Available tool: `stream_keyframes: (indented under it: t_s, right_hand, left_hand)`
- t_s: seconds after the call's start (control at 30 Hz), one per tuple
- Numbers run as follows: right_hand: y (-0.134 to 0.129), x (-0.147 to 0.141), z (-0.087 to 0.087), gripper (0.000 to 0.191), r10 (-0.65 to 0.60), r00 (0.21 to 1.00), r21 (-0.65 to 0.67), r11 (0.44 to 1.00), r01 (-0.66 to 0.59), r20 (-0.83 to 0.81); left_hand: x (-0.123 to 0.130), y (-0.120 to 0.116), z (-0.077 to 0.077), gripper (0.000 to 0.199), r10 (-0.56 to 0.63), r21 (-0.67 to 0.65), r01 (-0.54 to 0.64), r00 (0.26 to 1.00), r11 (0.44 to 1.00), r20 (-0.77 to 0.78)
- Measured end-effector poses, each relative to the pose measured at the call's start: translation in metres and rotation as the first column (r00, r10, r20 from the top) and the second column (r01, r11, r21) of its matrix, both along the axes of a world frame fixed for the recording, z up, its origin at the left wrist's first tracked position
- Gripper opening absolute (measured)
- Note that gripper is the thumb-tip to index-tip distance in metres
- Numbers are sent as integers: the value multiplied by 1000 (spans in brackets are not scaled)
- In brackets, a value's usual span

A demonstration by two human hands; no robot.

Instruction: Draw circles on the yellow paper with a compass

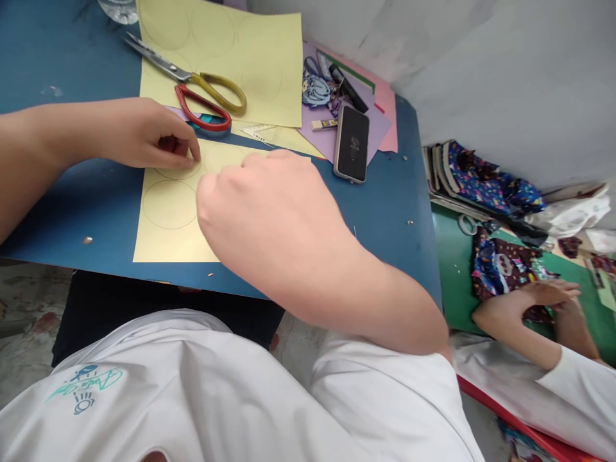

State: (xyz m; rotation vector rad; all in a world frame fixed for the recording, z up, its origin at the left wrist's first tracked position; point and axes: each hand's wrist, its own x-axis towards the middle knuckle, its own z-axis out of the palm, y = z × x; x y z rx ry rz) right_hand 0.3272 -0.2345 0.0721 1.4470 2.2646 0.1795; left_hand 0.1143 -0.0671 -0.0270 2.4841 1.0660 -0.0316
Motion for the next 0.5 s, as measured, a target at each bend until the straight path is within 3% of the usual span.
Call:
stream_keyframes:
  t_s: [0.17, 0.33, 0.5]
  right_hand:
    - [21, 1, -19, 87, -24, 988, 131, 990, 44, -155]
    - [41, 11, -35, 88, -68, 962, 259, 956, 138, -263]
    - [51, 35, -50, 81, -36, 921, 378, 905, 194, -387]
  left_hand:
    - [1, 0, 1, 39, -28, -1, 28, 1000, 1000, -9]
    - [1, -2, 2, 43, -29, -19, 29, 999, 999, -13]
    - [-1, -2, 3, 46, -28, -42, 26, 999, 999, -30]
